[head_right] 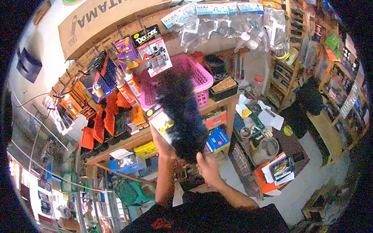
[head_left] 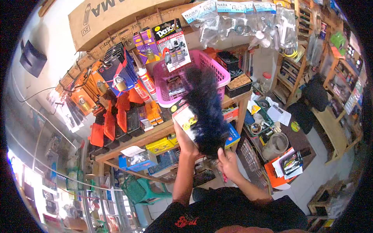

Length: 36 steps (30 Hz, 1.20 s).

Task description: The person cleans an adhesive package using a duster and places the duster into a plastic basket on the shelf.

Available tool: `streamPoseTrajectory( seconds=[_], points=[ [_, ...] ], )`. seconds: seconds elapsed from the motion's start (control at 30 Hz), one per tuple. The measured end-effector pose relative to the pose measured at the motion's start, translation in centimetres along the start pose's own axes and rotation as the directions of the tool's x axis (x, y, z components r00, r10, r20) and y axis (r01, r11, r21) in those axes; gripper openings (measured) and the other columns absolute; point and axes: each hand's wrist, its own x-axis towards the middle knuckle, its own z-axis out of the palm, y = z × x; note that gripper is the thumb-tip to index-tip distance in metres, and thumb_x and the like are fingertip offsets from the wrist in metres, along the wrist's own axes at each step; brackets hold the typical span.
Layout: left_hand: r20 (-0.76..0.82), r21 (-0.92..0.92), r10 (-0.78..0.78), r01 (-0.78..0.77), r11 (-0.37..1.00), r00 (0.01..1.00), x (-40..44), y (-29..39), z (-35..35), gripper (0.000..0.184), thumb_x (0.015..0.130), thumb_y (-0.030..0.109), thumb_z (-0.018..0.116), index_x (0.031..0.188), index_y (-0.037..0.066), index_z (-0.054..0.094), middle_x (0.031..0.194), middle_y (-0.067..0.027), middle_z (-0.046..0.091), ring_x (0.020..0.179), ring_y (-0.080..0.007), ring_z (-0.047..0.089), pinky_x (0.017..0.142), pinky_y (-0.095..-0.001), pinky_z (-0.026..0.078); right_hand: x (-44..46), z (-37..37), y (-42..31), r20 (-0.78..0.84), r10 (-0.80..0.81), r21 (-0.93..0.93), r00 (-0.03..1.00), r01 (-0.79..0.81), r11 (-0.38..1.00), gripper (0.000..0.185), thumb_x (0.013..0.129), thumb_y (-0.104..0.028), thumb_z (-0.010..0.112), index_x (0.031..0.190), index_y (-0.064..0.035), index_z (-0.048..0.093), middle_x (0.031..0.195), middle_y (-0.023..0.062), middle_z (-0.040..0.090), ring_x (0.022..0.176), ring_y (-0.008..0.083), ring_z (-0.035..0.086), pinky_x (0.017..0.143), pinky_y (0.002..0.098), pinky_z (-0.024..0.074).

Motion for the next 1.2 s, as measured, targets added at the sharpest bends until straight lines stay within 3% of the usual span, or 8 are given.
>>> streamPoseTrajectory(
  seconds=[0.1, 0.27, 0.33, 0.4, 0.57, 0.63, 1.07, 1.2],
  points=[
    [0.297, -0.126, -0.193, 0.238, 0.963, 0.935, -0.2, 0.1, -0.3, 0.051, 0.097, 0.048, 0.033, 0.128, 0.01, 0.046, 0.118, -0.0094, 0.057, 0.103, -0.0225, 0.057, 0.089, -0.0328, 0.048, 0.8, -0.9, 4.9, 0.2, -0.419, -0.292, 0.886, 0.462, 0.837, 0.045, 0.094, -0.036, 0.052, 0.059, -0.0106, 0.041, 0.053, -0.0046, 0.042, 0.043, 0.0022, 0.032, 0.039, 0.0222, 0.0238],
    [0.527, -0.48, 0.026, 0.273, 0.834, 0.849, -0.4, 0.5, -0.4, 0.058, 0.095, 0.053, 0.03, 0.13, 0.009, 0.045, 0.123, -0.0099, 0.056, 0.111, -0.0275, 0.054, 0.095, -0.0416, 0.044, 0.3, -1.7, -0.3, 0.063, 0.015, -0.095, 0.998, -0.009, 0.995, 0.033, 0.093, -0.031, 0.055, 0.075, -0.0029, 0.055, 0.062, -0.0009, 0.052, 0.06, 0.0111, 0.049, 0.054, 0.0303, 0.0393],
    [0.242, -0.18, 0.032, 0.012, 0.984, 0.97, -0.6, 0.6, -0.1, 0.06, 0.094, 0.054, 0.03, 0.13, 0.009, 0.045, 0.123, -0.0105, 0.056, 0.111, -0.028, 0.054, 0.096, -0.0421, 0.043, 0.1, -0.8, 0.1, 0.072, -0.154, -0.227, 0.985, 0.166, 0.96, 0.035, 0.093, -0.031, 0.055, 0.074, -0.0023, 0.055, 0.063, -0.0009, 0.052, 0.06, 0.0098, 0.049, 0.054, 0.0297, 0.0399],
    [0.57, -0.474, 0.025, 0.304, 0.826, 0.821, -0.7, -0.1, -1.6, 0.065, 0.091, 0.057, 0.034, 0.13, 0.006, 0.044, 0.125, -0.014, 0.053, 0.114, -0.0323, 0.051, 0.097, -0.043, 0.042, 0.4, -1.4, 2.9, 0.134, -0.231, -0.381, 0.964, 0.265, 0.886, 0.038, 0.092, -0.032, 0.056, 0.071, -0.0005, 0.054, 0.064, -0.0009, 0.05, 0.063, 0.0074, 0.047, 0.056, 0.0293, 0.0402],
    [0.029, -0.047, -0.052, 0.053, 0.997, 0.998, -1.2, 0.9, -0.2, 0.06, 0.092, 0.056, 0.031, 0.126, 0.009, 0.048, 0.124, -0.0119, 0.054, 0.112, -0.0296, 0.053, 0.097, -0.041, 0.042, 0.8, -1.9, 1.8, 0.082, -0.242, -0.268, 0.967, 0.256, 0.929, 0.04, 0.092, -0.032, 0.056, 0.069, 0.0005, 0.055, 0.06, -0.0023, 0.05, 0.06, 0.0072, 0.046, 0.053, 0.0272, 0.0377],
    [0.494, -0.367, 0.026, 0.181, 0.912, 0.869, 0.1, 1.0, -1.3, 0.054, 0.096, 0.051, 0.031, 0.127, 0.01, 0.048, 0.118, -0.0071, 0.057, 0.105, -0.0254, 0.055, 0.093, -0.0391, 0.043, 1.4, -1.8, 0.4, -0.012, -0.168, -0.195, 0.986, 0.162, 0.967, 0.04, 0.092, -0.032, 0.057, 0.068, 0.0006, 0.055, 0.059, -0.0019, 0.051, 0.058, 0.0081, 0.047, 0.052, 0.027, 0.0374],
    [0.193, -0.247, -0.218, 0.262, 0.933, 0.957, -1.3, 2.4, 0.8, 0.059, 0.093, 0.056, 0.031, 0.126, 0.011, 0.049, 0.116, -0.0108, 0.059, 0.097, -0.0273, 0.06, 0.088, -0.0425, 0.049, 2.0, -3.2, 3.6, 0.095, -0.519, -0.482, 0.849, 0.496, 0.722, 0.044, 0.091, -0.035, 0.057, 0.056, -0.0098, 0.047, 0.052, -0.0055, 0.042, 0.047, 0.0033, 0.037, 0.043, 0.0244, 0.026],
    [0.32, -0.292, -0.302, 0.397, 0.87, 0.898, -1.7, 1.5, -6.3, 0.069, 0.089, 0.065, 0.029, 0.127, 0.011, 0.047, 0.111, -0.0126, 0.06, 0.095, -0.031, 0.061, 0.086, -0.0473, 0.049, 1.9, -6.0, -0.5, 0.051, -0.214, -0.346, 0.975, 0.219, 0.912, 0.039, 0.091, -0.038, 0.056, 0.064, -0.0127, 0.047, 0.054, -0.0078, 0.04, 0.044, 0.003, 0.035, 0.04, 0.0238, 0.0265]
  ],
)
